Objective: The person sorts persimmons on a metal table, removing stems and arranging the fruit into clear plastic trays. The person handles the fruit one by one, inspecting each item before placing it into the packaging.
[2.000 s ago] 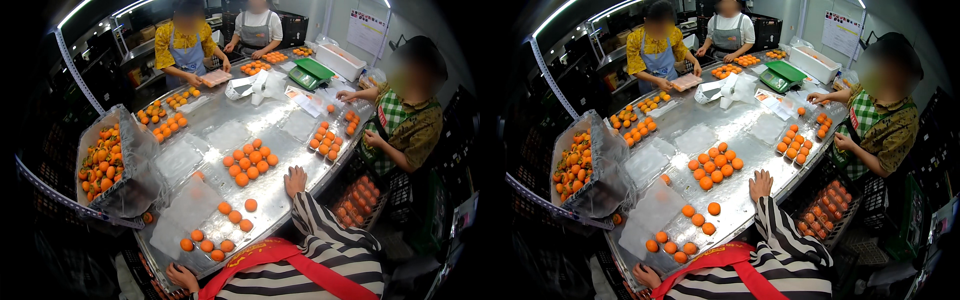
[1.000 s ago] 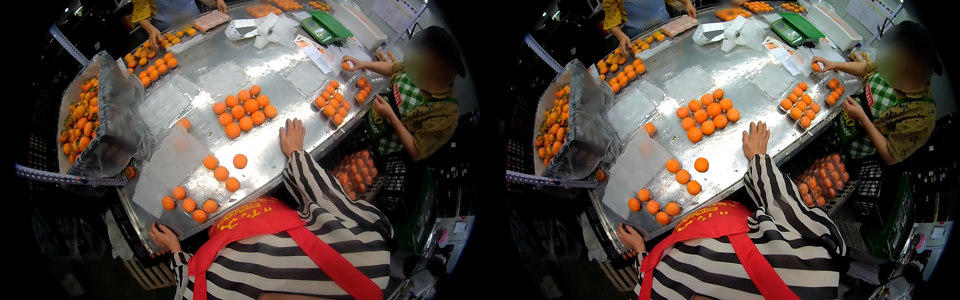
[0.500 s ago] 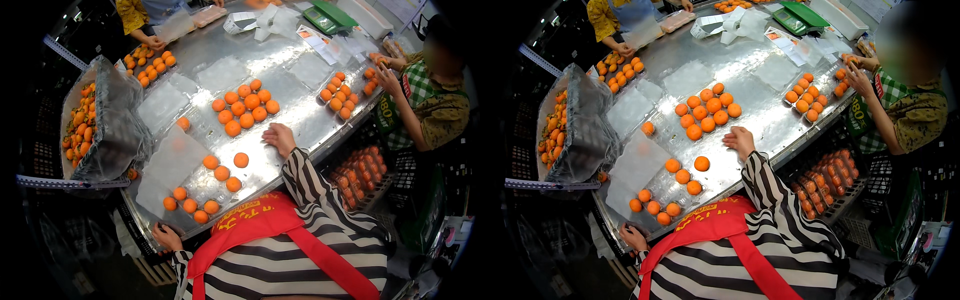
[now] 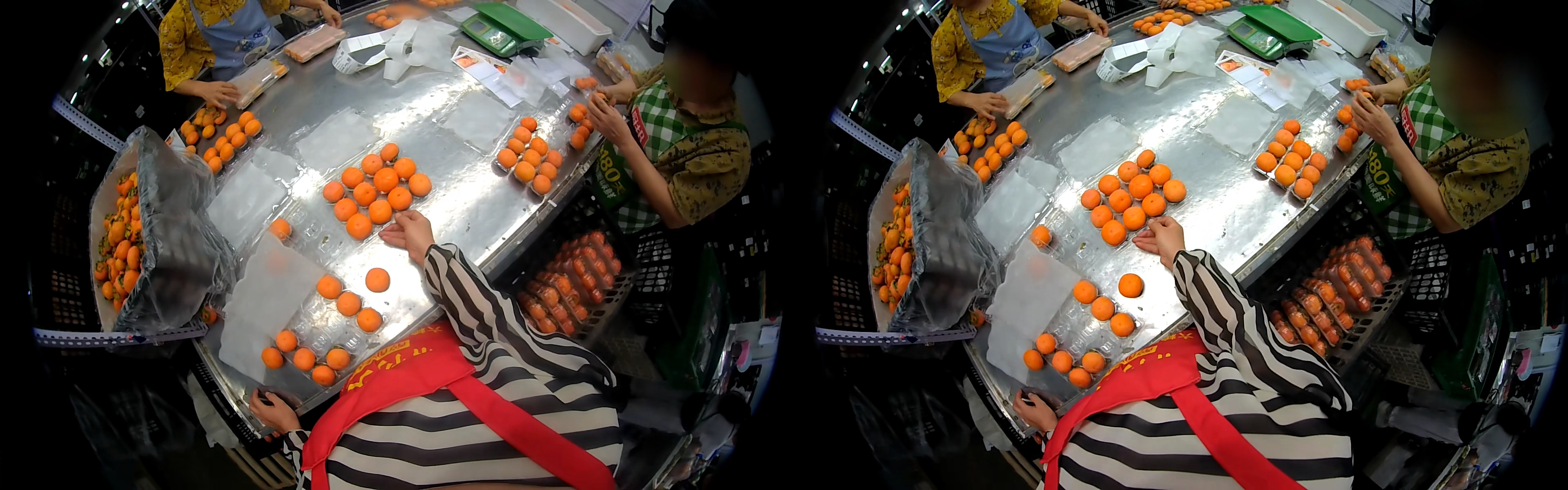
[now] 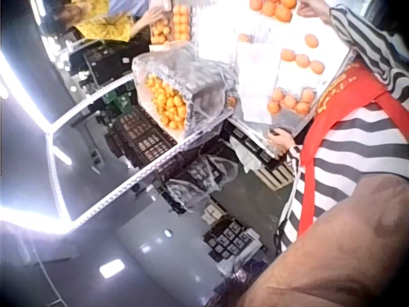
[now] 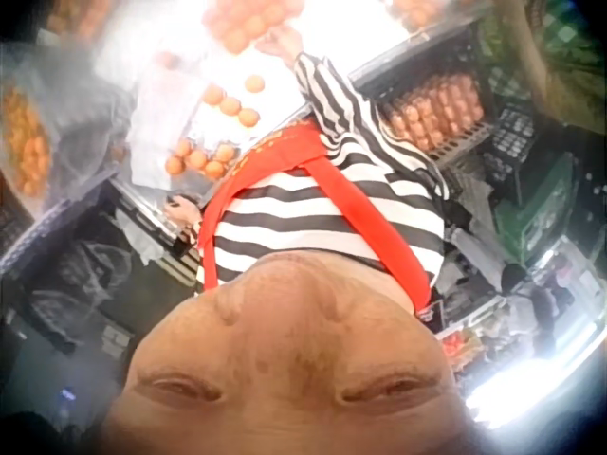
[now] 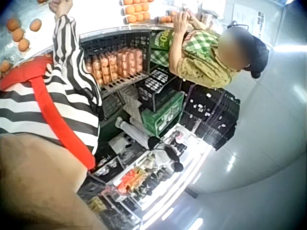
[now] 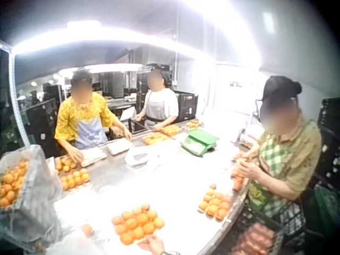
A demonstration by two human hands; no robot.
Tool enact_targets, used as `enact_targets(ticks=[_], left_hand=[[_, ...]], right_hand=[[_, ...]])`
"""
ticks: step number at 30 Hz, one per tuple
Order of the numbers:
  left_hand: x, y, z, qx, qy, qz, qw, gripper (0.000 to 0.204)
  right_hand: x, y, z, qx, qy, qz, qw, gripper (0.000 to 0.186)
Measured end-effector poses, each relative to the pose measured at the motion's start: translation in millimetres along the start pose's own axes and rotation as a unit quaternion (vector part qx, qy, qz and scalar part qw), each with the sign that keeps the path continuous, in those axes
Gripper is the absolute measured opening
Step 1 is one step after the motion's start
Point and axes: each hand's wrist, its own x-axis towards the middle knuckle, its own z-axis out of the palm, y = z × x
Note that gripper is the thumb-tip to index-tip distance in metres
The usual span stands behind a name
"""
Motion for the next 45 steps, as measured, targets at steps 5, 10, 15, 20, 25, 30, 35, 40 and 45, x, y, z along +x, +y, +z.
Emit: enact_targets(ticks=[5,10,15,20,25,30,35,40,45], left_hand=[[1,0,0,0.0,0.001,0.004,1.0,0.034],[1,-2,0,-0.006,0.001,0.011,1.0,0.032],[0,-2,-2,0.002,-0.006,0.001,1.0,0.032],[0,1,-1,0.005,-0.009,-0.011,1.0,0.032],[1,-2,-3,-0.003,-0.007,-0.002,1.0,0.031],[-1,1,-4,-0.006,-0.001,-0.002,1.0,0.031],[0,0,-4,0.006,0.001,0.003,1.0,0.031],[1,1,-2,-0.007,0.004,0.011,1.0,0.029],[-1,7,-7,-0.002,0.005,-0.009,1.0,0.029]], right_hand=[[8,-10,3,0.006,0.01,-0.02,1.0,0.023],[33,-29,-7,0.064,0.03,-0.044,0.997,0.022],[57,-63,-32,0.016,0.034,-0.022,0.999,0.023],[66,-82,-48,-0.014,0.043,-0.037,0.998,0.023],[66,-91,-43,-0.025,0.069,-0.049,0.996,0.022],[77,-90,-46,-0.025,0.079,-0.058,0.995,0.02],[78,-88,-48,-0.016,0.08,-0.068,0.994,0.017],[82,-92,-50,-0.027,0.077,-0.065,0.995,0.019],[85,-85,-60,-0.047,0.056,-0.041,0.997,0.022]])
